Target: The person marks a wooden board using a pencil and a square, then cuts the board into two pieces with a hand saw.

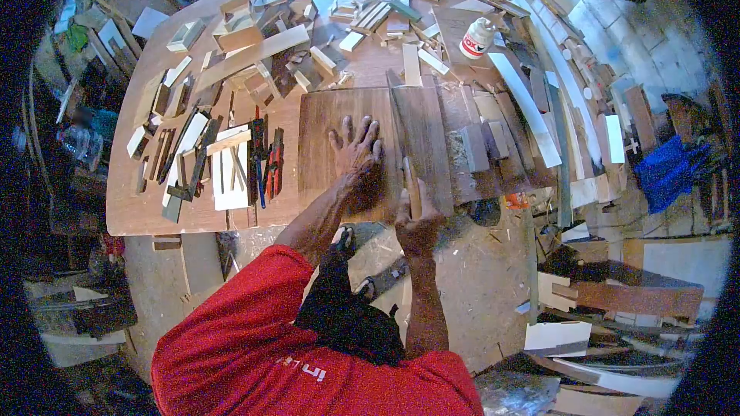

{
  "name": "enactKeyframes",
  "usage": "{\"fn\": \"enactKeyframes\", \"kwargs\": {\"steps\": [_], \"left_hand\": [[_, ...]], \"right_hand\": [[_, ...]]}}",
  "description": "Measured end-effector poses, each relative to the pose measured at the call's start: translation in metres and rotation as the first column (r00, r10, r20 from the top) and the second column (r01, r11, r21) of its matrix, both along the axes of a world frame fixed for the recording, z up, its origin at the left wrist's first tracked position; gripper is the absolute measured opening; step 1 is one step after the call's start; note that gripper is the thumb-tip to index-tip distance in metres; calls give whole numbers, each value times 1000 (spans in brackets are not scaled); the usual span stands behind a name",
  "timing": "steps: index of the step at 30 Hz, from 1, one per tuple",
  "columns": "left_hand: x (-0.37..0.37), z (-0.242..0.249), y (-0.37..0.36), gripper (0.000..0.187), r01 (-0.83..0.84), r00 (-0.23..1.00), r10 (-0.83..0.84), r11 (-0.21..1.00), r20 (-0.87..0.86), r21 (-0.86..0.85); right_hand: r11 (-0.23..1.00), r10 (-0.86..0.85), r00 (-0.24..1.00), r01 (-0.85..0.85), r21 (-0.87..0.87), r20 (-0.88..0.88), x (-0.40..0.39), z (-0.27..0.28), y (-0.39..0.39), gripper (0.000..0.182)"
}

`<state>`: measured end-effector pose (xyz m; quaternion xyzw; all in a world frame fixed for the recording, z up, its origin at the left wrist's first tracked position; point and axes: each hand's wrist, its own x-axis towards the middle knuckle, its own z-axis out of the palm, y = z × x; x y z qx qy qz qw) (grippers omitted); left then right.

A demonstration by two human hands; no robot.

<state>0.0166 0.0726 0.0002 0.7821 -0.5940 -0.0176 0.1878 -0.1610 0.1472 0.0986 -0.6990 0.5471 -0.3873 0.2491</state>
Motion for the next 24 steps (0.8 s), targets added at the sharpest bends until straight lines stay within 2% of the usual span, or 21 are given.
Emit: {"fn": "enactKeyframes", "kwargs": {"steps": [1, 2, 5, 6, 8, 10, 12, 13, 14, 16, 17, 19, 22, 24], "left_hand": [[0, 3, 0, 50, -3, 1000, 3, 1000, -13, 15], [-2, 6, -1, 50, -9, 1000, 10, 1000, -30, 30], [2, -5, -4, 50, 5, 1000, -5, 999, -1, 35], [2, -6, -2, 50, 7, 1000, -7, 999, 0, 36], [0, -3, -4, 51, -9, 1000, 9, 1000, 14, 17], [0, -8, -3, 51, -8, 1000, 8, 1000, 15, -4], [1, -6, -6, 50, -4, 1000, 4, 999, 17, -35], [0, 0, -4, 50, -5, 1000, 4, 1000, -10, -28], [-1, 3, 0, 50, -7, 999, 6, 1000, -39, -18], [-1, 1, 1, 50, -8, 999, 8, 1000, -33, -14], [-1, 2, 0, 50, -2, 1000, 2, 1000, -24, -15], [-1, 3, -1, 50, 2, 1000, -3, 1000, -31, -26], [0, 3, 2, 49, 8, 999, -9, 1000, -40, -14], [-1, 4, -2, 49, 1, 998, -2, 1000, -55, -10]], "right_hand": [[989, 33, 999, -29, 146, -23, -3, 20, 6, 38], [989, 31, 999, -27, 143, -26, -9, 16, 17, 38], [988, -20, 993, 2, 152, 116, -16, 14, 44, 34], [988, -23, 993, 5, 153, 117, -11, 14, 38, 34], [1000, -11, 999, 12, 28, -44, 2, 15, 11, 35], [1000, -8, 999, 9, 18, -31, 5, 10, 3, 35], [995, 23, 999, -27, 92, 49, -6, 11, 14, 38], [999, 32, 998, -31, -13, 50, -13, 15, 26, 40], [999, 35, 998, -35, -10, 45, -19, 12, 36, 40], [995, 0, 992, -12, 96, 124, -23, 8, 48, 41], [996, -2, 992, -9, 92, 125, -19, 4, 39, 41], [1000, -15, 998, 16, 7, -64, -3, 5, 8, 39], [992, 67, 997, -72, 100, 46, 0, 25, 7, 38], [997, 26, 1000, -26, 72, 2, -20, 6, 36, 38]]}}
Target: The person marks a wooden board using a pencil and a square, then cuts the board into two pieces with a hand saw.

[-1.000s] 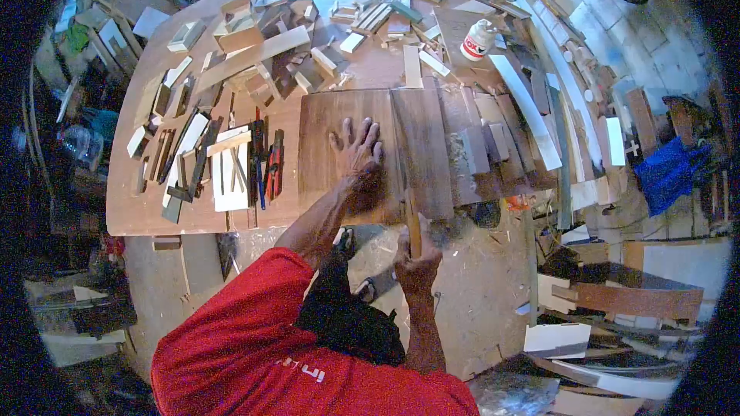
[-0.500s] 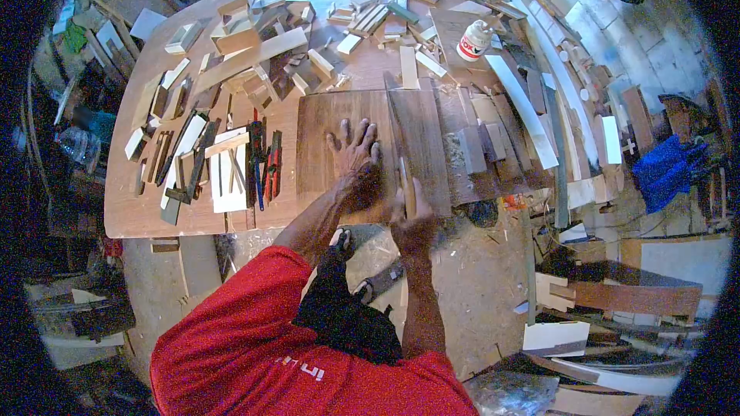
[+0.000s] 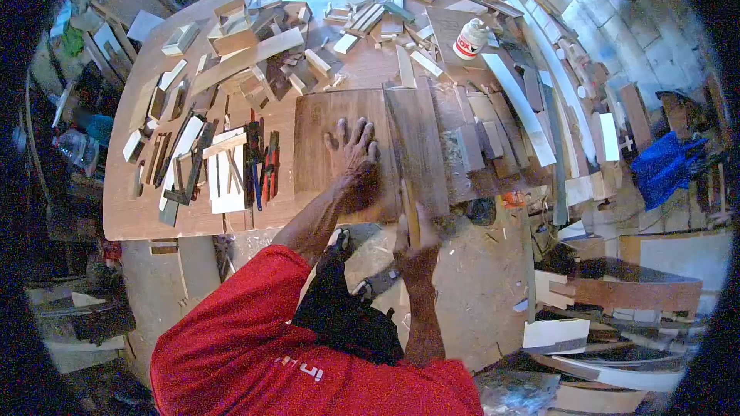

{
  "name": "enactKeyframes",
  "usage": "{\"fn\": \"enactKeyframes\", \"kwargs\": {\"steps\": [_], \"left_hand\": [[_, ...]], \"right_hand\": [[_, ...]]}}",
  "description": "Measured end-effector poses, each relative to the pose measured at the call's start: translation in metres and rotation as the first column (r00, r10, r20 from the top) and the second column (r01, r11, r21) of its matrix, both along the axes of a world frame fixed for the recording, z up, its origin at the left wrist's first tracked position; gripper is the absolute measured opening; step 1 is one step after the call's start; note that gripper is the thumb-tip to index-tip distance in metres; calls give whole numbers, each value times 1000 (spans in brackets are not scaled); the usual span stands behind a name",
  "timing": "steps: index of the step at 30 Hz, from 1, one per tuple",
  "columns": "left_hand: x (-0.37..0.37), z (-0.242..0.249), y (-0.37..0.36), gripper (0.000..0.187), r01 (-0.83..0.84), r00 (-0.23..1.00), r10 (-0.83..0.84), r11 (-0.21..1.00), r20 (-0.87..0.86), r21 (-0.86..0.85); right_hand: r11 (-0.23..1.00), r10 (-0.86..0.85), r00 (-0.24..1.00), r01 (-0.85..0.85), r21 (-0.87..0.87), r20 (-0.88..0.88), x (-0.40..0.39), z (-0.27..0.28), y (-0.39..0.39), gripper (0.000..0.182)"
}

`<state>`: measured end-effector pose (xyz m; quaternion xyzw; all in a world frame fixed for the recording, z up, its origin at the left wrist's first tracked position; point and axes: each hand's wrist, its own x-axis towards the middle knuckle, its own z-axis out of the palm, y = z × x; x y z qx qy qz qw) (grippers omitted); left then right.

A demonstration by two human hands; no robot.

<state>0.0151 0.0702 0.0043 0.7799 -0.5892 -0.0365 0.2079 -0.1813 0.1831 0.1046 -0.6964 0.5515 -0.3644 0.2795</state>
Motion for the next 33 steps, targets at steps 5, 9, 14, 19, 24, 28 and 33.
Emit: {"fn": "enactKeyframes", "kwargs": {"steps": [5, 9, 14, 19, 24, 28, 33], "left_hand": [[0, -3, 1, 50, -11, 999, 12, 1000, 40, -18], [1, -2, 1, 50, 4, 999, -2, 999, 32, -38], [2, -13, 0, 49, -16, 998, 19, 999, 64, -47], [3, -13, 0, 50, -11, 998, 14, 999, 65, -43], [2, -17, 2, 50, -8, 997, 13, 997, 73, -72], [1, -4, 3, 48, -7, 998, 9, 999, 59, -33], [1, -8, 2, 50, -19, 999, 21, 999, 33, -35]], "right_hand": [[997, -46, 999, 47, -56, 26, 15, -3, -22, 33], [999, -3, 1000, 4, 40, -26, 11, 3, -20, 34], [991, -10, 1000, 11, -134, 14, 2, 13, 15, 37], [1000, -21, 1000, 22, -9, 23, 14, 3, -20, 35], [996, -2, 997, -5, 86, 77, -3, 28, 26, 36], [999, -37, 999, 37, 24, -6, 16, -2, -21, 36], [999, -7, 999, 9, -43, 45, -4, 24, 24, 34]]}}
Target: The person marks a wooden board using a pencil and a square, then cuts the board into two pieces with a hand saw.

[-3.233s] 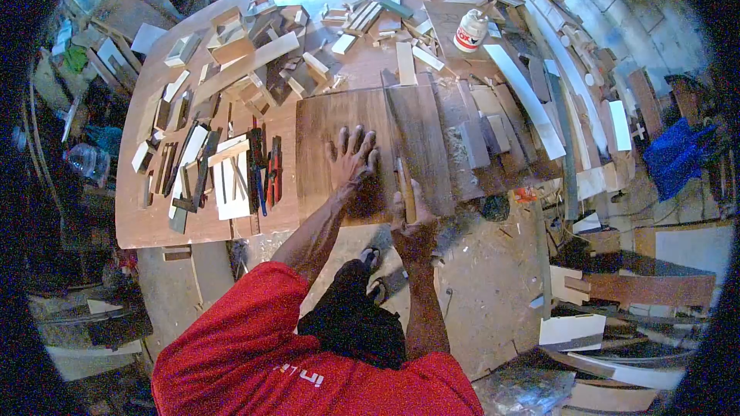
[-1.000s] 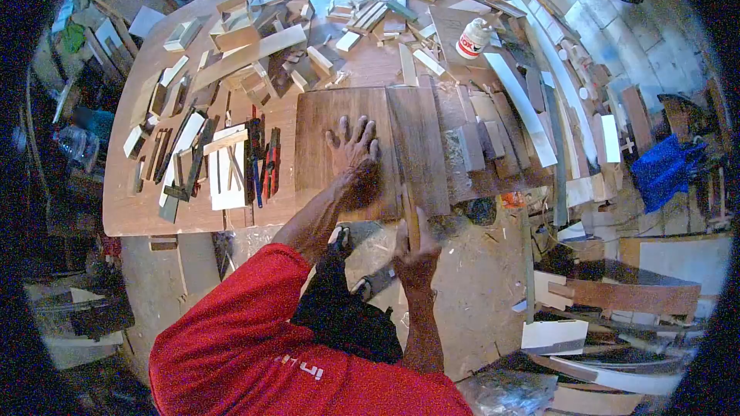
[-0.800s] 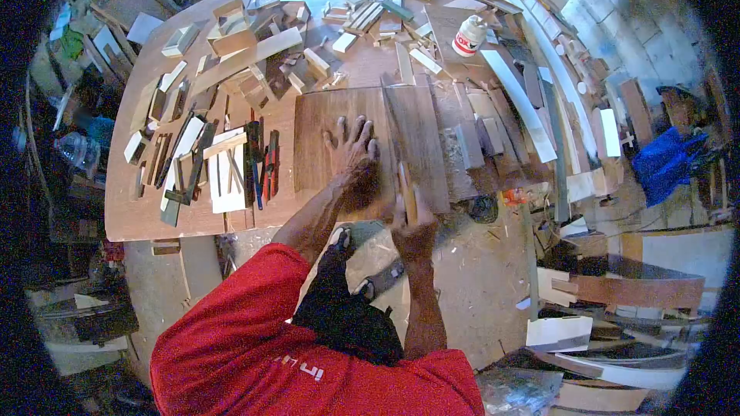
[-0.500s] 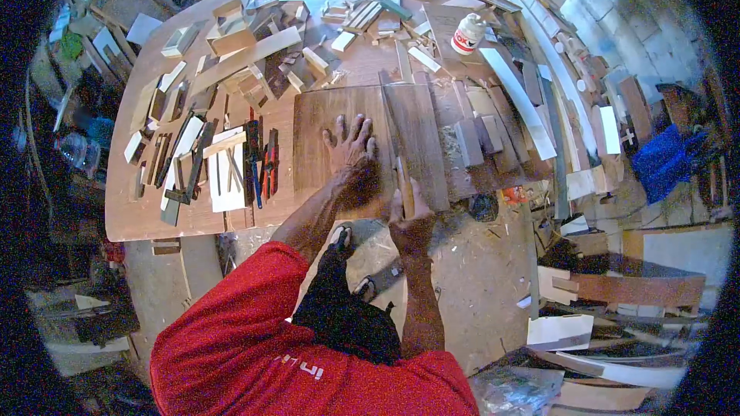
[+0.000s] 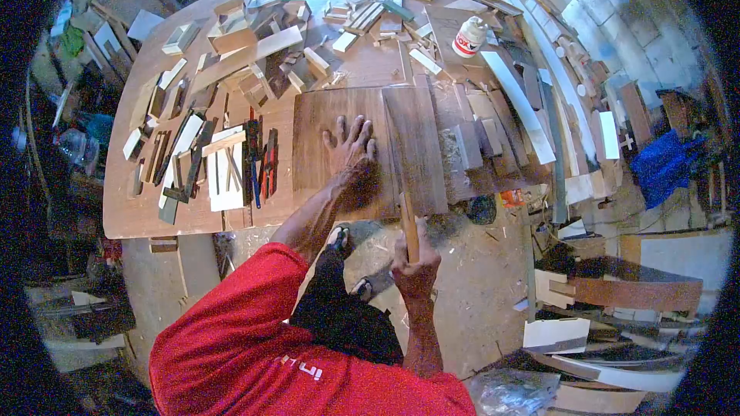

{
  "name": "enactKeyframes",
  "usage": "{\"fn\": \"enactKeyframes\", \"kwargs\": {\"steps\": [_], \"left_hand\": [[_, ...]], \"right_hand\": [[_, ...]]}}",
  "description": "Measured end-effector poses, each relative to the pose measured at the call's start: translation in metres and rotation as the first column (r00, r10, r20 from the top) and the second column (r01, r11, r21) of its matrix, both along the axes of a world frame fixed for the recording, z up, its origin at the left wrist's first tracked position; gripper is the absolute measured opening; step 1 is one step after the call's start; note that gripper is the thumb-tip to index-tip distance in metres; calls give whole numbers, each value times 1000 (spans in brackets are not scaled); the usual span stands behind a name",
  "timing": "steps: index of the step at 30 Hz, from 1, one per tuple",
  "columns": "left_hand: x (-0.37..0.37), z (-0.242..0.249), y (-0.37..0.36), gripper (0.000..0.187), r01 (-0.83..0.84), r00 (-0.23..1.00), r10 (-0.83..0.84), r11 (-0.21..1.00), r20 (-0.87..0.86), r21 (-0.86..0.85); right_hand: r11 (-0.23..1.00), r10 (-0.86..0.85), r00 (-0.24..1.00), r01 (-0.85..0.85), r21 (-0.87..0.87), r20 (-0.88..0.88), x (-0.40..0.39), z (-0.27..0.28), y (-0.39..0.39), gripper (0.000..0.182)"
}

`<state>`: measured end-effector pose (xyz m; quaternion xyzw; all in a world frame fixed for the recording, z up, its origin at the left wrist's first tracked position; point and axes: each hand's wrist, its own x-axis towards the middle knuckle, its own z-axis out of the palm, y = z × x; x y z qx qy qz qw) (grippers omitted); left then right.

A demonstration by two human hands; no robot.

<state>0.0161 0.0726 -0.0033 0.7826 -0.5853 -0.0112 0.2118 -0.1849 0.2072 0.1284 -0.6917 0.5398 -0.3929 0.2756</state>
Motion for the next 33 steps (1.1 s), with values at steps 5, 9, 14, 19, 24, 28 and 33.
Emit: {"fn": "enactKeyframes", "kwargs": {"steps": [5, 9, 14, 19, 24, 28, 33], "left_hand": [[1, -2, -3, 51, 7, 1000, -6, 1000, 13, -11], [2, 0, -12, 50, -21, 1000, 21, 1000, 12, -1], [2, -12, -9, 50, 7, 997, -4, 999, 73, -50], [2, -3, -12, 50, -11, 999, 11, 1000, 50, 10], [-1, -2, -3, 51, -1, 998, 0, 1000, 63, 15], [0, -1, -5, 51, 8, 999, -11, 998, 38, 63], [1, -7, -4, 51, 13, 999, -13, 1000, 47, 10]], "right_hand": [[996, -36, 995, 43, 81, -89, 18, -27, -40, 35], [999, 23, 999, -24, 47, 28, -6, -16, -3, 36], [996, 4, 997, 3, 88, -81, 12, -27, -34, 37], [1000, 15, 1000, -15, -11, -22, -3, -11, -17, 37], [1000, -12, 1000, 12, -23, 9, 13, -30, -46, 36], [999, 6, 998, -3, 46, -61, 1, -17, -21, 37], [1000, 0, 1000, 0, -10, 6, 11, -4, -20, 35]]}}
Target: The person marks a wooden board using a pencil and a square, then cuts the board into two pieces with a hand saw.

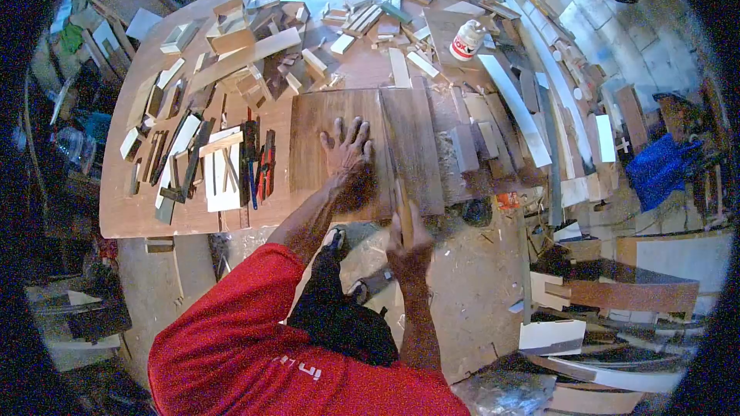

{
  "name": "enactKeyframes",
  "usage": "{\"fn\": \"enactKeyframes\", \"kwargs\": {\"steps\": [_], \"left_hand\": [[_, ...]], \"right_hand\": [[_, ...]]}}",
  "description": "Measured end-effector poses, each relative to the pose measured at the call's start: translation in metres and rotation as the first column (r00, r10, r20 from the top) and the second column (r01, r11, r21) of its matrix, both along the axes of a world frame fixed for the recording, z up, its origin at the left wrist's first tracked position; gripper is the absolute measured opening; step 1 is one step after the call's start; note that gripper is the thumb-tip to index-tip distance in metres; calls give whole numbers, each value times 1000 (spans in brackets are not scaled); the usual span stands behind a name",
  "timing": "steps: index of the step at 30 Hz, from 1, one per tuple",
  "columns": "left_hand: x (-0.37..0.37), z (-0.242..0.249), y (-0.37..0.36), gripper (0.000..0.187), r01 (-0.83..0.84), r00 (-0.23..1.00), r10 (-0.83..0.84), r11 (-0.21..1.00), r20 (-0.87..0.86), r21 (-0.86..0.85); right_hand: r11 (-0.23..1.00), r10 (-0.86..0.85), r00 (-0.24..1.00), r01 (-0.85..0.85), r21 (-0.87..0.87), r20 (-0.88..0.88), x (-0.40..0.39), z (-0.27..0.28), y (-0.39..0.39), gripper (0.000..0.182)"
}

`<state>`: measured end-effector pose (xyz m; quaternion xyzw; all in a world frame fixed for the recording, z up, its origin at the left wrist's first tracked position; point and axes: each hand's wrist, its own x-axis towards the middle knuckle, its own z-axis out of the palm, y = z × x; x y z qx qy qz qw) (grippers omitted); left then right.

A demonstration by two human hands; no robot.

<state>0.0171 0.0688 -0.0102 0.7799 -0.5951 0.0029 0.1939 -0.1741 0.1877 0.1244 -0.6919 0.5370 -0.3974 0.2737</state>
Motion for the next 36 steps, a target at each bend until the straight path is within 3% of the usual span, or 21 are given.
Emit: {"fn": "enactKeyframes", "kwargs": {"steps": [1, 4, 5, 6, 8, 9, 10, 12, 13, 16, 17, 18, 20, 22, 24, 25, 30, 32, 36], "left_hand": [[0, 0, -1, 51, -1, 1000, 1, 1000, 1, -2], [0, 1, 1, 51, 3, 1000, -3, 1000, -19, 19], [-2, 1, 2, 51, -3, 999, 3, 1000, -38, 19], [0, 4, -2, 51, -16, 999, 17, 1000, -52, 12], [1, -3, 1, 51, -19, 1000, 19, 1000, -24, -3], [0, -3, -1, 51, -10, 1000, 10, 999, 8, -37], [0, -1, -4, 51, -8, 1000, 9, 999, 9, -43], [1, -2, -1, 51, -1, 1000, 1, 999, -2, -41], [3, -1, -3, 51, 1, 1000, -1, 999, 5, -43], [1, 0, -6, 51, -16, 1000, 16, 1000, -21, -18], [2, -1, -6, 50, -17, 1000, 17, 999, -9, -29], [1, -2, -1, 49, -9, 1000, 9, 999, 5, -35], [0, 0, -5, 49, -9, 1000, 9, 999, 6, -44], [3, 1, 0, 49, -12, 1000, 12, 1000, 12, -28], [1, 1, -1, 51, 1, 1000, -1, 1000, -12, 14], [-1, 1, -5, 51, -1, 1000, 1, 1000, -16, 9], [0, 8, 0, 51, 1, 1000, 0, 999, -14, 50], [3, 4, -2, 51, -1, 1000, 0, 999, 5, 36], [2, 3, -7, 51, -17, 1000, 17, 999, 8, 43]], "right_hand": [[1000, 1, 1000, -1, -2, 1, 1, 2, -5, 35], [978, 23, 995, -1, 210, -102, 1, 10, -10, 36], [995, 31, 999, -33, -90, -29, -6, 1, -2, 36], [994, 38, 999, -41, -98, -30, -9, 4, 3, 36], [1000, -6, 999, 6, 14, -35, -17, 15, 23, 37], [995, 9, 1000, -11, -100, -23, -16, -3, 11, 40], [994, 7, 1000, -9, -107, -22, -9, -7, -4, 40], [997, -14, 996, 21, 77, -91, 4, -11, -23, 43], [990, 23, 996, -11, 138, -88, -2, -11, -18, 34], [995, 30, 1000, -30, 90, 8, -22, 7, 17, 36], [997, 42, 999, -40, -59, 30, -24, 2, 21, 37], [998, 37, 999, -35, -47, 29, -22, -1, 22, 37], [996, 3, 991, 9, 85, -136, -9, -5, -8, 35], [996, -23, 992, 33, 78, -125, 0, -11, -19, 35], [994, 7, 995, -17, -108, -96, -11, -16, -14, 37], [999, 31, 999, -32, -35, -39, -20, -13, 2, 39], [996, 6, 999, -10, -85, -47, -8, -3, -8, 34], [966, 8, 997, 12, 257, -76, 0, -2, -22, 34], [996, 61, 998, -61, 69, 6, -26, 2, 26, 36]]}}
